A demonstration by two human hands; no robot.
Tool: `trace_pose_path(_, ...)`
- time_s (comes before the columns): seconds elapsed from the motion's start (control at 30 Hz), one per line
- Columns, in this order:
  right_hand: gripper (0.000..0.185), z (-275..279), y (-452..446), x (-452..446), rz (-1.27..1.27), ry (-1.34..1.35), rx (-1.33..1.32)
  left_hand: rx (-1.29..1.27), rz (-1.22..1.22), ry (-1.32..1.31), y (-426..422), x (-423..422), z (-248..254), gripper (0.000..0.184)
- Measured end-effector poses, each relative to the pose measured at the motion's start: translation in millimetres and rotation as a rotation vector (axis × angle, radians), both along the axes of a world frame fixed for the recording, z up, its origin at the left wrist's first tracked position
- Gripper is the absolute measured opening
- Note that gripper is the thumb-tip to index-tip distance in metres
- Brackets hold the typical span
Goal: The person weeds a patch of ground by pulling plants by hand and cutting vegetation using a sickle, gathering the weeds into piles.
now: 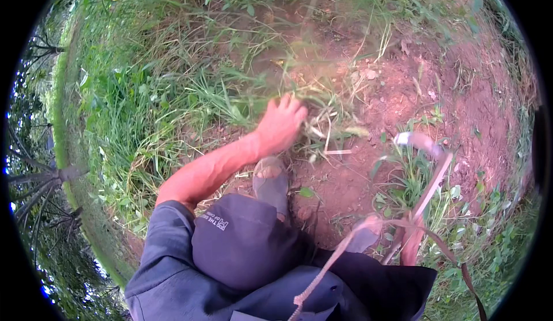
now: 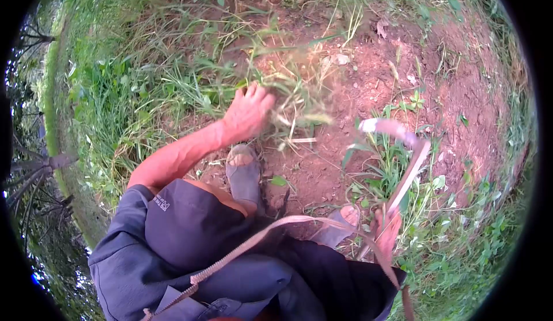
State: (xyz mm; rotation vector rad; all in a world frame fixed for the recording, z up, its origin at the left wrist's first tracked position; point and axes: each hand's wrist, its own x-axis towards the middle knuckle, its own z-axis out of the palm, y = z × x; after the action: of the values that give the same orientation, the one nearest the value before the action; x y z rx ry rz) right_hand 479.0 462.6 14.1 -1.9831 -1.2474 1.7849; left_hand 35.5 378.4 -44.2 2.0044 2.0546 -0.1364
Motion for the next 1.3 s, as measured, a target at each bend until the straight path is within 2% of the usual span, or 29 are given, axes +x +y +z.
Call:
trace_pose_path(0.07, 0.032, 7, 6, -12, 0.036, 0.041, 0.008, -0.019, 0.099, 0.018, -2, -22, 0, 0.052)
trace_pose_path(0.13, 0.029, 10, 5, -26, 0.072, 0.065, -0.009, 0.094, 0.107, -0.023, -13, -30, -5, 0.052)
trace_pose_path(0.2, 0.023, 10, -5, -33, 0.132, 0.063, -0.054, -0.132, 0.146, 0.081, -33, -34, -24, 0.044)
trace_pose_path(0.23, 0.028, 1, -18, -31, 0.068, 0.040, -0.128, -0.271, 0.148, -0.108, -33, -35, -19, 0.032)
trace_pose_path(0.27, 0.028, -20, -37, -16, 0.083, 0.046, -0.125, -0.252, 0.183, -0.193, -44, -31, -23, 0.020)
trace_pose_path(0.33, 0.023, -61, -67, 16, -0.027, 0.017, -0.189, -0.302, 0.006, -0.276, -68, -20, -36, 0.019)
trace_pose_path(0.37, 0.023, -46, -68, 1, -0.014, 0.020, -0.194, -0.305, 0.019, -0.274, -74, -17, -31, 0.019)
trace_pose_path(0.43, 0.024, -22, -74, -17, 0.098, -0.080, -0.179, -0.068, -0.026, -0.422, -79, -15, -15, 0.014)
trace_pose_path(0.47, 0.025, -18, -75, -21, 0.143, -0.113, -0.172, -0.062, -0.006, -0.419, -84, -16, -1, 0.014)
trace_pose_path(0.53, 0.023, -42, -85, -2, 0.087, -0.049, -0.066, -0.473, -0.193, -0.362, -95, -30, 42, 0.015)
trace_pose_path(0.57, 0.019, -54, -86, 7, 0.075, -0.034, -0.041, -0.517, -0.164, -0.333, -115, -44, 44, 0.015)
trace_pose_path(0.6, 0.019, -37, -79, -7, 0.062, -0.050, -0.042, -0.561, -0.148, -0.316, -141, -61, 44, 0.016)
trace_pose_path(0.63, 0.019, -9, -61, -35, 0.129, -0.051, -0.117, -0.575, -0.030, -0.293, -169, -81, 42, 0.019)
trace_pose_path(0.67, 0.018, 6, -51, -50, 0.191, -0.047, -0.190, -0.562, 0.237, -0.210, -203, -107, 43, 0.023)
trace_pose_path(0.7, 0.018, -3, -49, -45, 0.178, -0.062, -0.185, -0.522, 0.562, -0.086, -236, -128, 44, 0.027)
trace_pose_path(0.73, 0.017, -24, -45, -38, 0.374, -0.115, 0.089, -0.442, 0.876, 0.077, -266, -150, 45, 0.031)
trace_pose_path(0.77, 0.017, -28, -40, -45, 0.487, -0.133, 0.219, -0.346, 1.092, 0.216, -294, -175, 45, 0.035)
trace_pose_path(0.8, 0.017, -30, -35, -51, 0.591, -0.160, 0.357, -0.174, 1.130, 0.138, -345, -215, 20, 0.034)
trace_pose_path(0.83, 0.017, -20, -23, -73, 0.459, -0.123, 0.191, -0.127, 1.227, 0.309, -340, -222, 23, 0.029)
trace_pose_path(0.87, 0.018, -17, -15, -90, 0.328, -0.086, 0.025, -0.060, 1.298, 0.233, -310, -212, 37, 0.028)
trace_pose_path(0.9, 0.019, -37, -7, -84, 0.398, -0.091, 0.022, 0.008, 1.365, 0.158, -271, -196, 49, 0.026)
trace_pose_path(0.93, 0.019, -34, -2, -97, 0.412, -0.083, 0.020, 0.044, 1.296, 0.102, -249, -189, 47, 0.032)
trace_pose_path(1.03, 0.028, -15, 17, -148, 0.454, -0.095, -0.006, 0.032, 0.778, -0.013, -182, -184, 14, 0.066)
trace_pose_path(1.07, 0.028, -13, 19, -155, 0.459, -0.092, -0.006, -0.064, 0.821, -0.181, -137, -172, 32, 0.079)
trace_pose_path(1.1, 0.030, -12, 22, -161, 0.485, -0.078, 0.009, 0.085, 0.600, 0.045, -126, -174, 12, 0.080)
trace_pose_path(1.17, 0.032, -21, 29, -165, 0.577, -0.085, 0.121, 0.236, 0.371, 0.281, -115, -186, -22, 0.081)
trace_pose_path(1.23, 0.033, -12, 33, -174, 0.569, -0.087, 0.063, -0.198, 0.630, 0.120, -104, -200, -32, 0.085)
trace_pose_path(1.27, 0.033, -8, 32, -176, 0.561, -0.098, -0.003, -0.361, 0.549, -0.061, -93, -204, -8, 0.078)
trace_pose_path(1.3, 0.028, -34, 30, -159, 0.614, -0.115, 0.121, -0.313, 0.532, -0.044, -108, -211, -35, 0.057)
